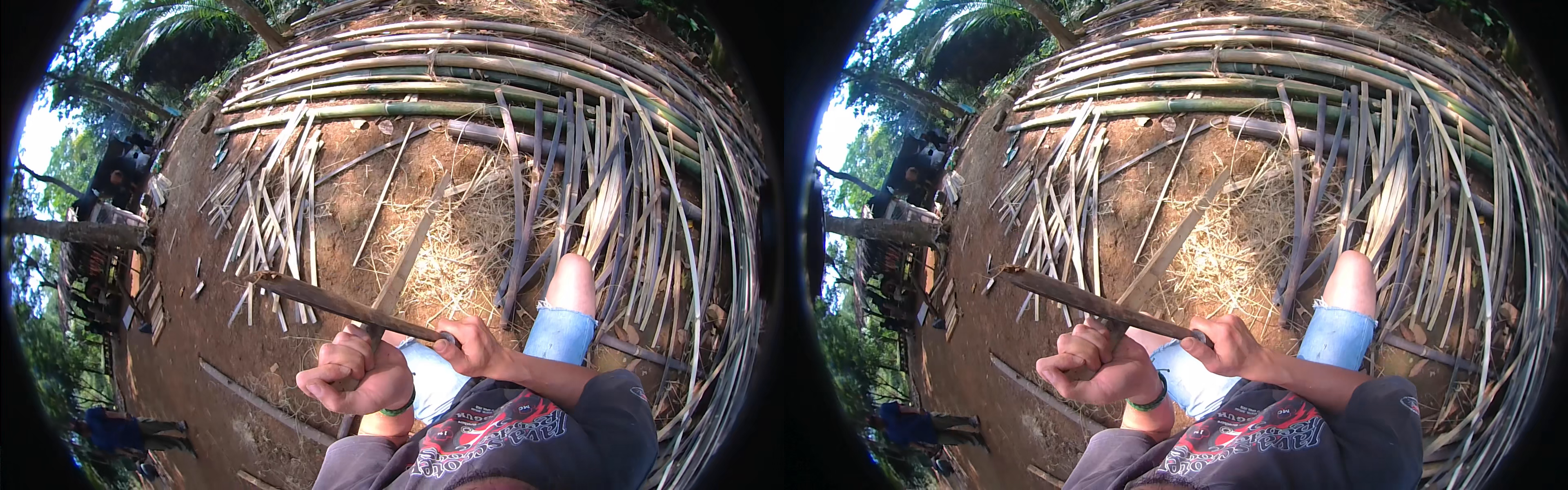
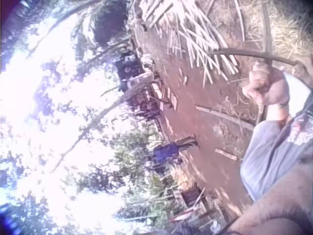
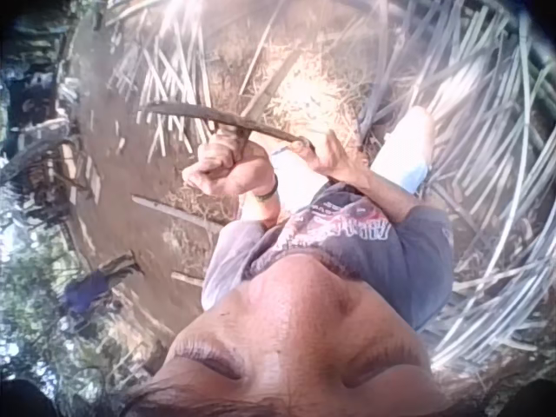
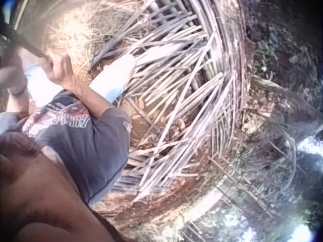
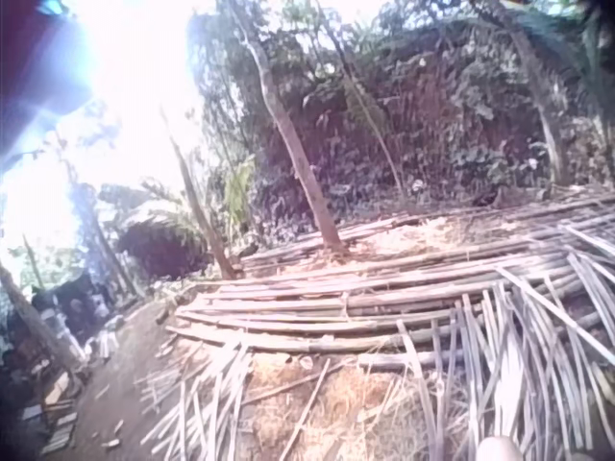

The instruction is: The person sits on the ground and uses a large knife to split long bamboo poles into thin strips. They repeatedly strike the bamboo against a wooden stake to drive the knife through the material, then gather the resulting strips and place them in a pile.

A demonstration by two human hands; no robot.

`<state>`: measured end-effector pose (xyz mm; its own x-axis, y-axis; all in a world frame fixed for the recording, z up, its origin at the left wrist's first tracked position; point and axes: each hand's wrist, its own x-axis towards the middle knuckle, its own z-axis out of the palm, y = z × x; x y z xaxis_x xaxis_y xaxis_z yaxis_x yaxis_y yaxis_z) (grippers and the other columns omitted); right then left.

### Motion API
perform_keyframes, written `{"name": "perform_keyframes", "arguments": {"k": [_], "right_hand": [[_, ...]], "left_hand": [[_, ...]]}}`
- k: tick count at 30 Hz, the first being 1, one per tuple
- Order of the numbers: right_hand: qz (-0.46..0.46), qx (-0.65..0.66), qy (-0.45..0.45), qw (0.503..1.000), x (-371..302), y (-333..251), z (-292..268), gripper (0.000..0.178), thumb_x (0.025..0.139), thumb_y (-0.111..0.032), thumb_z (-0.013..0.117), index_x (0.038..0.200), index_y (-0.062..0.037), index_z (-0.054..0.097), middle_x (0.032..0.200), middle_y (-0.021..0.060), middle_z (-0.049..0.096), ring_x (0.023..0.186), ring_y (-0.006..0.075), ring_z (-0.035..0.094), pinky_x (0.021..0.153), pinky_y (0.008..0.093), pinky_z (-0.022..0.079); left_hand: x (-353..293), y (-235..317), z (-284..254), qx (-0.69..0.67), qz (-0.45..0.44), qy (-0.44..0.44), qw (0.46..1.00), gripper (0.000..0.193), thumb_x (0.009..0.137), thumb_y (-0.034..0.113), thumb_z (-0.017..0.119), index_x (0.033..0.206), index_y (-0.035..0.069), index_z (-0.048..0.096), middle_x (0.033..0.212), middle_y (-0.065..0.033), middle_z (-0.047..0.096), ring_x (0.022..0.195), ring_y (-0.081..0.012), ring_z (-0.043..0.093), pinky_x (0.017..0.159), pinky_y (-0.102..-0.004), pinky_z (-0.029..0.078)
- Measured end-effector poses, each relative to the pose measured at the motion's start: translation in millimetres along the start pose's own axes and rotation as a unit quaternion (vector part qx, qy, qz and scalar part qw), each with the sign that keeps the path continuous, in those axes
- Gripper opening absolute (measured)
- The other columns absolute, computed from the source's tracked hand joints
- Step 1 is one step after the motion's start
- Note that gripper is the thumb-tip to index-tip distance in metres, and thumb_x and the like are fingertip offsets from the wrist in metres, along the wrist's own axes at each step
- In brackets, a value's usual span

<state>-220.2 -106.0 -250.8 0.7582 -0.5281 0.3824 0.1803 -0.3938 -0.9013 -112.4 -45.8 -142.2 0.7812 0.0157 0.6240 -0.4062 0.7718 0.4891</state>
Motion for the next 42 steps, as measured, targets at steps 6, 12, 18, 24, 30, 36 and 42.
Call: {"name": "perform_keyframes", "arguments": {"k": [6, 12, 18, 24, 30, 36, 42], "right_hand": [[0.18, -0.131, 0.064, 0.973, 23.3, 124.5, -24.2, 0.053, 0.101, -0.042, 0.047, 0.072, 0.0011, 0.058, 0.049, 0.0182, 0.048, 0.045, 0.0333, 0.052, 0.049, 0.0452, 0.04], [0.01, -0.034, 0.025, 0.999, 11.0, 21.9, 9.4, 0.053, 0.1, -0.048, 0.049, 0.077, -0.0005, 0.059, 0.047, 0.0145, 0.046, 0.041, 0.0278, 0.047, 0.044, 0.0433, 0.038], [0.195, -0.182, 0.074, 0.961, 19.2, 196.8, -43.5, 0.06, 0.1, -0.047, 0.048, 0.066, 0.0013, 0.058, 0.048, 0.0117, 0.051, 0.043, 0.0253, 0.051, 0.046, 0.0438, 0.041], [0.086, -0.099, 0.001, 0.991, 32.7, 81.3, 0.0, 0.057, 0.1, -0.052, 0.046, 0.073, -0.0027, 0.057, 0.044, 0.0096, 0.047, 0.039, 0.0253, 0.051, 0.041, 0.0409, 0.039], [0.332, -0.242, 0.088, 0.907, 36.8, 259.6, -58.1, 0.07, 0.098, -0.062, 0.039, 0.067, -0.0014, 0.053, 0.049, 0.0111, 0.049, 0.05, 0.025, 0.054, 0.053, 0.0458, 0.044], [0.245, -0.121, 0.01, 0.962, 43.8, 188.4, -24.1, 0.062, 0.101, -0.054, 0.043, 0.06, -0.0079, 0.051, 0.046, 0.0011, 0.041, 0.043, 0.014, 0.04, 0.044, 0.0375, 0.035], [0.118, -0.123, 0.065, 0.983, 37.8, 180.8, -30.9, 0.064, 0.1, -0.054, 0.043, 0.062, -0.0031, 0.054, 0.046, 0.0112, 0.045, 0.042, 0.0233, 0.045, 0.049, 0.0438, 0.038]], "left_hand": [[11.9, -7.0, 4.8, 0.096, -0.012, 0.081, 0.992, 0.036, 0.105, 0.035, 0.03, 0.076, 0.014, 0.031, 0.055, 0.0029, 0.022, 0.045, -0.0077, 0.018, 0.049, -0.0247, 0.027], [15.7, -5.5, -5.0, 0.075, -0.016, 0.054, 0.996, 0.036, 0.105, 0.037, 0.031, 0.077, 0.014, 0.032, 0.054, 0.003, 0.024, 0.045, -0.0073, 0.019, 0.049, -0.0247, 0.027], [12.9, -13.1, -1.3, 0.072, -0.006, 0.049, 0.996, 0.036, 0.105, 0.037, 0.031, 0.077, 0.014, 0.031, 0.055, 0.003, 0.023, 0.045, -0.0077, 0.02, 0.048, -0.0228, 0.024], [24.0, -9.1, -5.7, 0.114, 0.004, 0.069, 0.991, 0.04, 0.106, 0.039, 0.029, 0.075, 0.014, 0.031, 0.054, 0.0033, 0.023, 0.044, -0.0074, 0.02, 0.046, -0.023, 0.022], [15.1, -14.4, 6.9, 0.093, -0.025, 0.078, 0.992, 0.038, 0.105, 0.039, 0.031, 0.077, 0.014, 0.032, 0.053, 0.0027, 0.024, 0.043, -0.0073, 0.02, 0.045, -0.0233, 0.023], [27.6, -13.8, -5.4, 0.121, 0.023, 0.084, 0.989, 0.039, 0.106, 0.039, 0.029, 0.076, 0.013, 0.032, 0.055, 0.003, 0.025, 0.044, -0.0073, 0.02, 0.044, -0.021, 0.02], [31.2, -15.7, -8.9, 0.066, -0.005, 0.007, 0.998, 0.039, 0.106, 0.037, 0.028, 0.077, 0.013, 0.033, 0.055, 0.0035, 0.024, 0.045, -0.0072, 0.019, 0.048, -0.0236, 0.024]]}}
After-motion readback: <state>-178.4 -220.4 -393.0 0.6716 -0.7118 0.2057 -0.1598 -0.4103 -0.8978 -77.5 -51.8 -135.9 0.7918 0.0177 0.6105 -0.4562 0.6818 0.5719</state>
